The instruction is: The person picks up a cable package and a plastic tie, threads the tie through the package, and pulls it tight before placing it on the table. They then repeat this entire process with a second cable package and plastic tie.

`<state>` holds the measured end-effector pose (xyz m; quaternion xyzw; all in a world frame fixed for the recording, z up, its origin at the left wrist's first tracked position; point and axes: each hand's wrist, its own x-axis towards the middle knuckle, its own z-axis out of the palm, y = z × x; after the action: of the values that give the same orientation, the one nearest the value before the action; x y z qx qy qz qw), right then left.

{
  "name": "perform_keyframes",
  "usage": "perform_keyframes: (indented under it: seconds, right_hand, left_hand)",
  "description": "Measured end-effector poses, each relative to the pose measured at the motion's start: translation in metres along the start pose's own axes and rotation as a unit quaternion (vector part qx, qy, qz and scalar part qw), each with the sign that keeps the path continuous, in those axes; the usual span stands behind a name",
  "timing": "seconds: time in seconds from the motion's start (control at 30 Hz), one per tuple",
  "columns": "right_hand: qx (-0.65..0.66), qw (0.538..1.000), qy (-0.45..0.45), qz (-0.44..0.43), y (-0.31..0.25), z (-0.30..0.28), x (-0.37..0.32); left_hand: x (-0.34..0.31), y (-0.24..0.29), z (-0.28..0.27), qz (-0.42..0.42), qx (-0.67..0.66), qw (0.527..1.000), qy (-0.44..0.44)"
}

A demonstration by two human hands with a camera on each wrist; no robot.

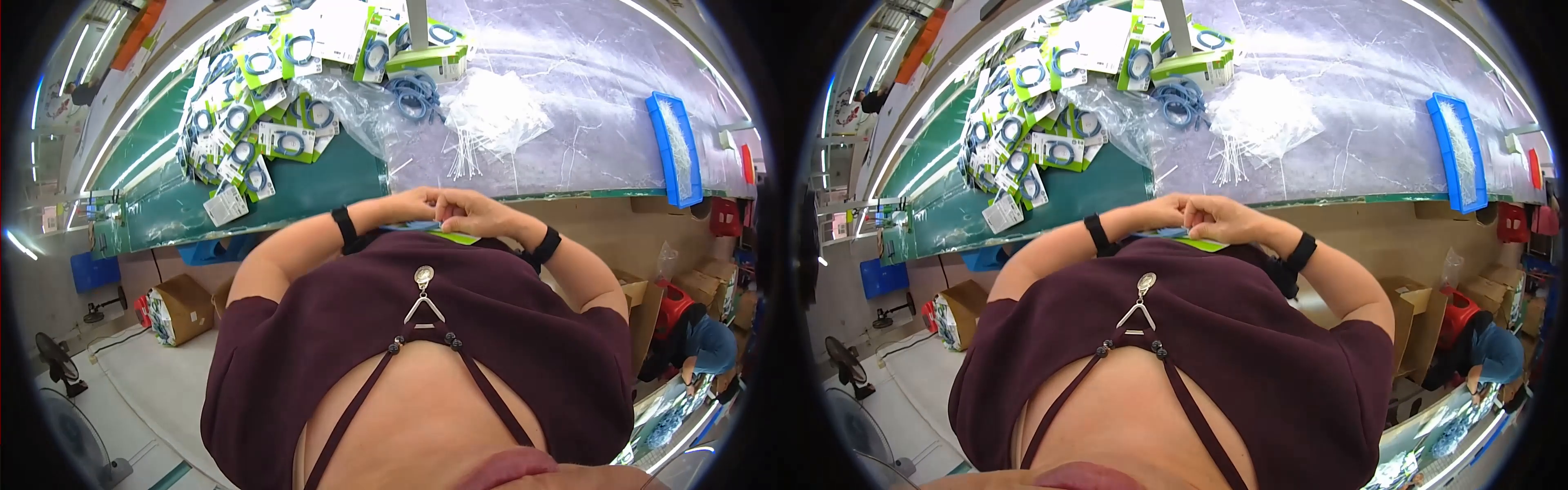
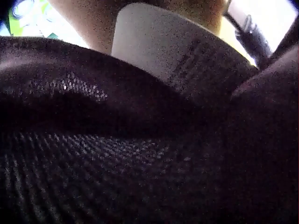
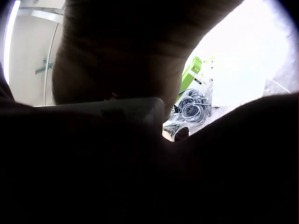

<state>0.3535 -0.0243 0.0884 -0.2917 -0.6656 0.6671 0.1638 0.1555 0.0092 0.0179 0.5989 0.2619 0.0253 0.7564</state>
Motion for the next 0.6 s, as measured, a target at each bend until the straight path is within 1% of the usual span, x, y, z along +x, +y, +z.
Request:
perform_keyframes:
  seconds: [0.07,0.1,0.23,0.33,0.4,0.47,0.53,0.6]
  right_hand:
    - [0.047,0.999,0.026,0.013,0.004,0.002,-0.003]
    - [0.046,0.998,0.028,0.012,0.006,0.001,-0.004]
    - [0.012,0.999,0.044,0.010,0.006,0.003,-0.009]
    - [0.046,0.997,0.047,0.042,-0.002,0.000,-0.014]
    - [0.068,0.996,0.042,0.039,-0.004,-0.003,-0.020]
    - [0.116,0.992,0.032,0.031,-0.004,-0.003,-0.024]
    - [0.090,0.995,0.038,0.026,-0.006,-0.001,-0.024]
    - [0.038,0.998,0.052,0.025,-0.007,0.003,-0.029]
  left_hand:
    - [-0.005,0.008,0.006,-0.015,0.001,1.000,0.020]
    - [-0.006,0.010,0.008,-0.025,-0.003,0.999,0.029]
    - [-0.002,0.017,0.007,-0.049,-0.019,0.999,-0.003]
    - [0.002,0.020,0.010,-0.040,-0.006,0.999,-0.007]
    - [0.004,0.021,0.011,-0.037,-0.001,0.999,-0.005]
    - [0.004,0.019,0.012,-0.025,-0.016,0.999,-0.032]
    - [0.003,0.019,0.009,-0.019,-0.022,0.999,-0.044]
    - [0.004,0.017,0.009,-0.015,-0.007,1.000,-0.021]
